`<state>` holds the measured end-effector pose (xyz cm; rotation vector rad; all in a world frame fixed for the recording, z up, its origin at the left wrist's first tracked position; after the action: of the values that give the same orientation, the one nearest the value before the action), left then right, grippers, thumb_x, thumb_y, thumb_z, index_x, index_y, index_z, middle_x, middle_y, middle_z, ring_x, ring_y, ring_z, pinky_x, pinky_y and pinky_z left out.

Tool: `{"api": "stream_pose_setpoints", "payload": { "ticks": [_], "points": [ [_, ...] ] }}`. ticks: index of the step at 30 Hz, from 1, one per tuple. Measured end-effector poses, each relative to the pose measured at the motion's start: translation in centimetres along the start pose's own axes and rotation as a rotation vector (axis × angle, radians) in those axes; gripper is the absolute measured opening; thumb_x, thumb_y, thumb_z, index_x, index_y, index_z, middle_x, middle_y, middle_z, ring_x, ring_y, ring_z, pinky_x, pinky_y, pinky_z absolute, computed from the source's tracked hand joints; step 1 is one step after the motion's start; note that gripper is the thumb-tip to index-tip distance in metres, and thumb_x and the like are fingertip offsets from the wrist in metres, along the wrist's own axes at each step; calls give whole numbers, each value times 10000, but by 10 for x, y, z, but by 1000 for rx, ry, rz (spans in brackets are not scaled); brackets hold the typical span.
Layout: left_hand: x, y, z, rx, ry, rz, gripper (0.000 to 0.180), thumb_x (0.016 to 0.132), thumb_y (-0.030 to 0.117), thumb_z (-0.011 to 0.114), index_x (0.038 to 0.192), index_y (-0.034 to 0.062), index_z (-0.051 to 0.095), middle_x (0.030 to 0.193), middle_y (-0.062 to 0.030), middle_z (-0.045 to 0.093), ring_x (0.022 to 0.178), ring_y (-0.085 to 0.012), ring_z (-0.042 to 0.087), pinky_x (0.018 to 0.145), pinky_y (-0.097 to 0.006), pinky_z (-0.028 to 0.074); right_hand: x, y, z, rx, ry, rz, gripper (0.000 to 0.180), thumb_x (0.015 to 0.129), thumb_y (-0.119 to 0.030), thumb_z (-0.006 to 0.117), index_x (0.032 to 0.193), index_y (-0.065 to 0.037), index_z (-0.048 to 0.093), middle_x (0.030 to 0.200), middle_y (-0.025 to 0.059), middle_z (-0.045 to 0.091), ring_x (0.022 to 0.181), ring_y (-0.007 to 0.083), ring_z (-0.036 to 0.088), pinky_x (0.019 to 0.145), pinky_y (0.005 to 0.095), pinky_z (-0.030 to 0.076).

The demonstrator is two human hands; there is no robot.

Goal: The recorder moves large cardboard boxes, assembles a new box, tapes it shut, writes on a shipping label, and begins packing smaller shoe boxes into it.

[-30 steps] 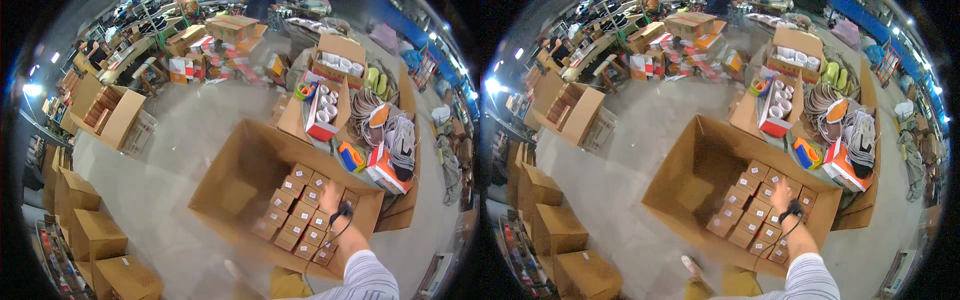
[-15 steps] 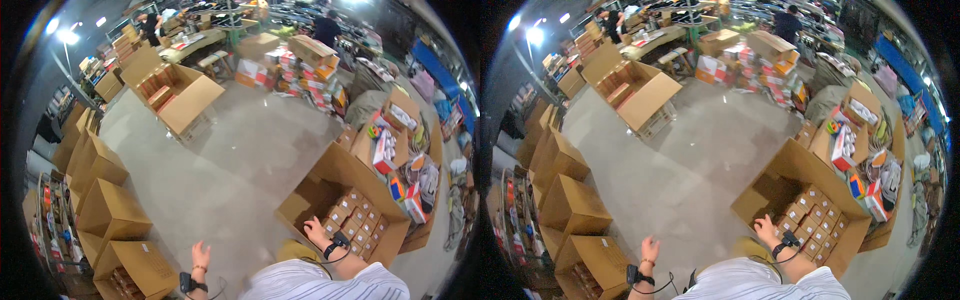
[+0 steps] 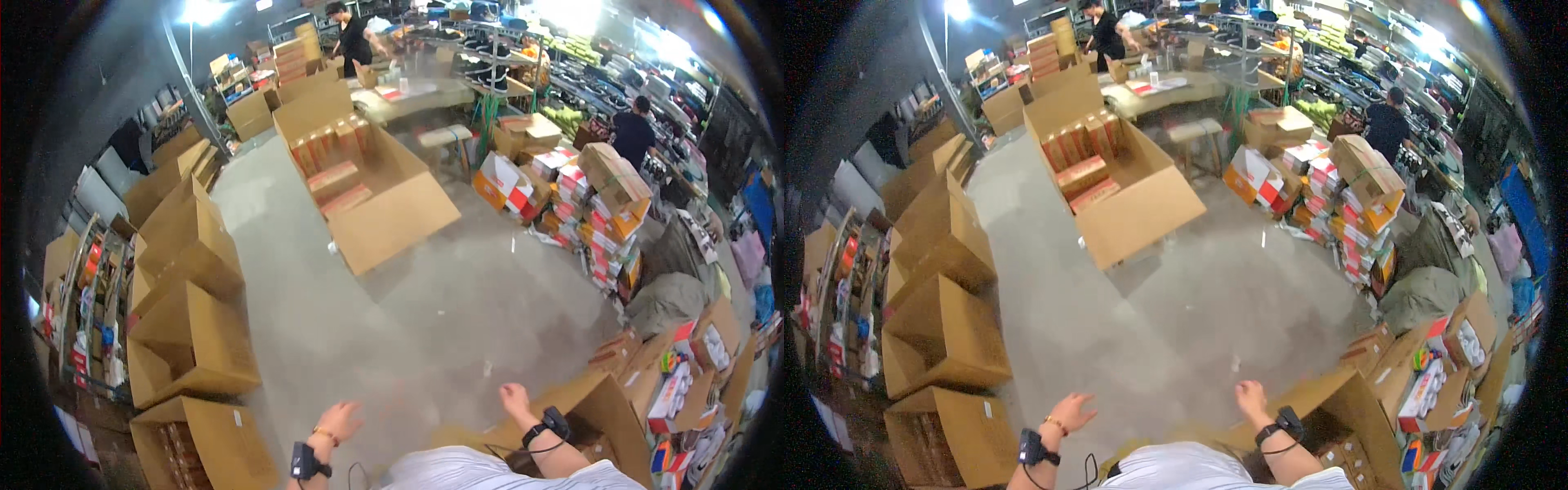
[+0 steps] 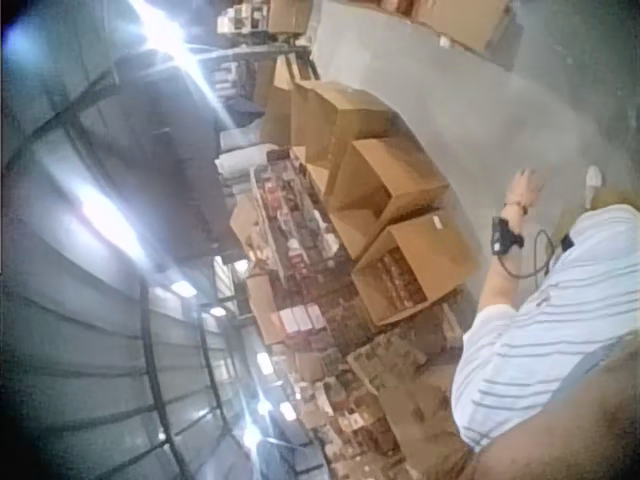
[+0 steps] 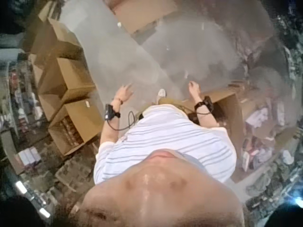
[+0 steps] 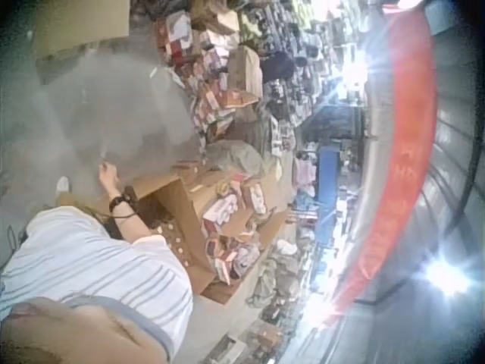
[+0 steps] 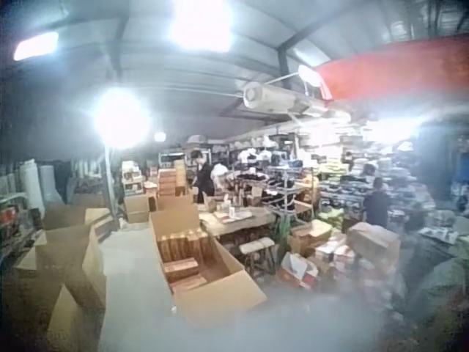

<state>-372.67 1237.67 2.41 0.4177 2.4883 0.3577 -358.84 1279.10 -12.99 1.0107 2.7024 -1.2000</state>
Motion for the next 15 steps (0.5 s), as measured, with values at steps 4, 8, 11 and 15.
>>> {"api": "stream_pose_setpoints", "payload": {
  "ticks": [4, 8, 11, 15],
  "points": [
    [33, -63, 23, 7, -66, -216, 512, 742, 413, 555, 1156, 118, 493, 1134, -174, 496, 1047, -325, 471, 883, -384, 397, 115, -176, -8, 183, 28, -431, 206, 764, -192, 549, 916, -62, 596, 994, 147, 563, 1024, 304, 477, 855, 369, 396],
    [101, -50, 27, -2, -292, -359, 573, 716, 480, 560, 1155, 116, 507, 1107, -182, 530, 1044, -331, 488, 895, -390, 390, 187, -288, -58, 264, -12, -594, 188, 769, -134, 551, 944, -73, 582, 1120, 146, 496, 1059, 299, 464, 864, 358, 397],
    [202, -46, 13, -15, -330, -358, 550, 726, 452, 555, 1150, 107, 500, 1117, -184, 512, 1069, -330, 461, 894, -392, 392, 260, -306, -75, 188, -57, -647, 196, 767, -168, 558, 933, -71, 594, 1079, 136, 513, 1048, 305, 466, 846, 369, 410],
    [398, 30, -57, 115, -184, -237, 513, 730, 422, 552, 1124, 98, 510, 1118, -184, 505, 1057, -341, 471, 865, -422, 412, 387, -173, -90, 55, -91, -268, 203, 763, -184, 566, 923, -65, 606, 903, 119, 587, 861, 256, 538, 739, 340, 441]
  ]
}}
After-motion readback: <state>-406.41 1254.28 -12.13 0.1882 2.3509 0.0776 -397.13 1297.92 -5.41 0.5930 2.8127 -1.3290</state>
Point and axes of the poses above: each hand's wrist, its own x-axis towards the middle knuckle, its own z-axis out of the palm, y = z × x, the point moved 8 cm from there along x, towards the middle knuckle
